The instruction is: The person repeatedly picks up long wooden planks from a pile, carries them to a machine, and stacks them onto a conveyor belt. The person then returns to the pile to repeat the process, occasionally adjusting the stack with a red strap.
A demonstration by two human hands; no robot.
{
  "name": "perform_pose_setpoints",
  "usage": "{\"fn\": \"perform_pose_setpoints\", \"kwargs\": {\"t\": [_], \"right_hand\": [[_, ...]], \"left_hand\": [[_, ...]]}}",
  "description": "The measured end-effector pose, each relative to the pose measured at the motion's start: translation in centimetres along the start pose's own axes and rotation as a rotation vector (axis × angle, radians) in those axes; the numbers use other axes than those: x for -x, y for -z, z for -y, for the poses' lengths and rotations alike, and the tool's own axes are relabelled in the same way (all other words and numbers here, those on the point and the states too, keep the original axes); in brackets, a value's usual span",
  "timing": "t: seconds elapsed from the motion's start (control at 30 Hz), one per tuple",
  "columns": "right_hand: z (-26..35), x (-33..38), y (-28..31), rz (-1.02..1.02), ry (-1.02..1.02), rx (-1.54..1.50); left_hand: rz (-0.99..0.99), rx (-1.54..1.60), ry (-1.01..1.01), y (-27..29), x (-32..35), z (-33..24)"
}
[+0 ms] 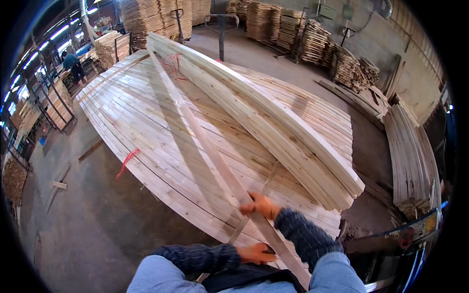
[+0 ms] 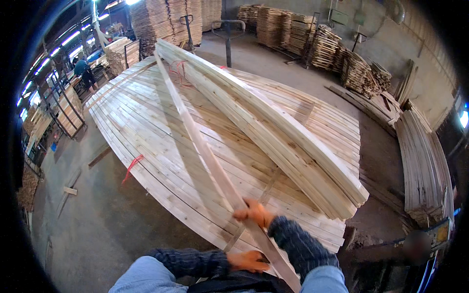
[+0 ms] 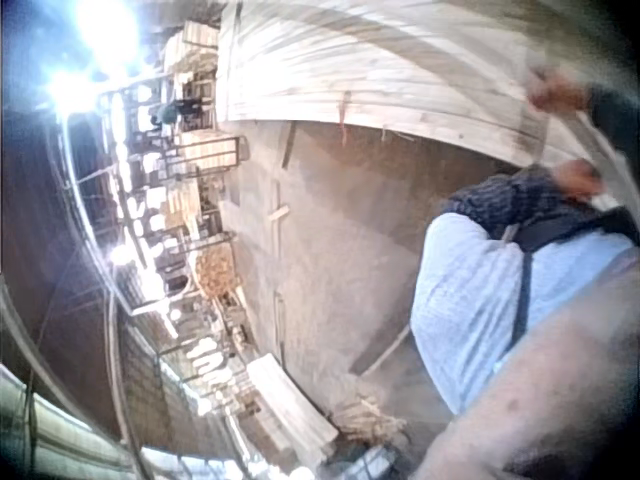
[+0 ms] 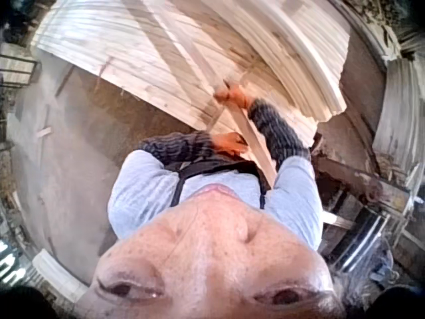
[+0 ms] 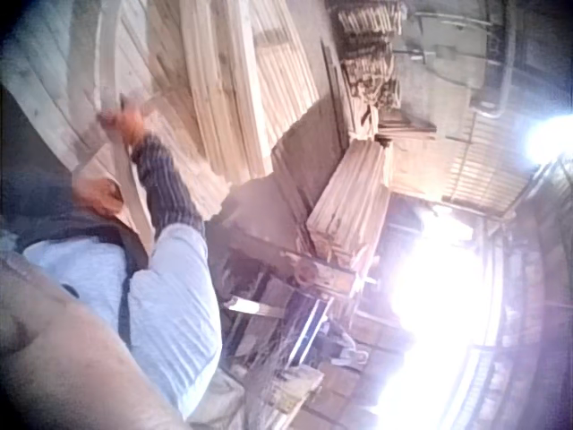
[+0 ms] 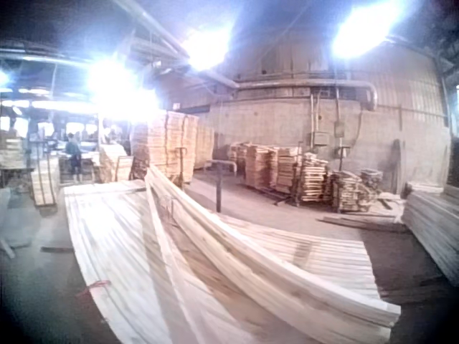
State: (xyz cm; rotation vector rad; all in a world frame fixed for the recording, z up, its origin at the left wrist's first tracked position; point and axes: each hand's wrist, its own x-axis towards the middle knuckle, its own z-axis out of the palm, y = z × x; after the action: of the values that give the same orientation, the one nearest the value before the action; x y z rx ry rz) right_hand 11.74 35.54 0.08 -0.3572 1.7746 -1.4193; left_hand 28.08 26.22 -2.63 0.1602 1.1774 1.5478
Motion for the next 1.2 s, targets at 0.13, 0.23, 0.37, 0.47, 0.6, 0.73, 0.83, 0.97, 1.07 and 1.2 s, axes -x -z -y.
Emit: {"fn": "perform_pose_setpoints", "kwargs": {"t": [0.13,0.23,0.37,0.47,0.6,0.73,0.83,0.97,1.07,1.2], "right_hand": [[-6.4,11.9,0.1,-0.122,-0.151,0.283],[-8.2,21.1,0.1,-0.202,-0.371,0.412],[-8.4,32.6,-0.5,-0.481,-0.501,0.599],[-13.1,40.7,-0.1,-0.675,-0.453,0.822],[-19.1,47.5,-0.5,-0.895,-0.324,1.012],[-21.8,51.9,0.3,-0.951,-0.364,1.113],[-23.3,56.3,0.7,-1.028,-0.486,1.056],[-28.0,63.3,1.6,-1.091,-0.639,1.149],[-27.2,62.8,2.8,-1.015,-0.929,0.911],[-28.0,63.8,3.7,-0.999,-0.92,0.924]], "left_hand": [[-0.29,-0.509,-0.428,5.7,5.2,-4.2],[-0.651,-1.254,-0.677,10.7,8.7,-10.4],[-0.672,-2.015,-0.474,21.4,8.1,-14.1],[-0.568,-2.121,-0.267,25.7,6.9,-17.8],[-0.443,-2.121,-0.384,27.6,4.1,-17.7],[-0.381,-2.031,-0.499,23.7,1.2,-14.6],[-0.31,-2.0,-0.605,17.7,0.5,-12.4],[-0.255,-1.936,-0.604,7.7,-0.5,-10.5],[-0.269,-1.887,-0.579,4.4,-2.1,-7.5],[-0.243,-1.907,-0.521,-5.1,-5.8,-5.4]]}}
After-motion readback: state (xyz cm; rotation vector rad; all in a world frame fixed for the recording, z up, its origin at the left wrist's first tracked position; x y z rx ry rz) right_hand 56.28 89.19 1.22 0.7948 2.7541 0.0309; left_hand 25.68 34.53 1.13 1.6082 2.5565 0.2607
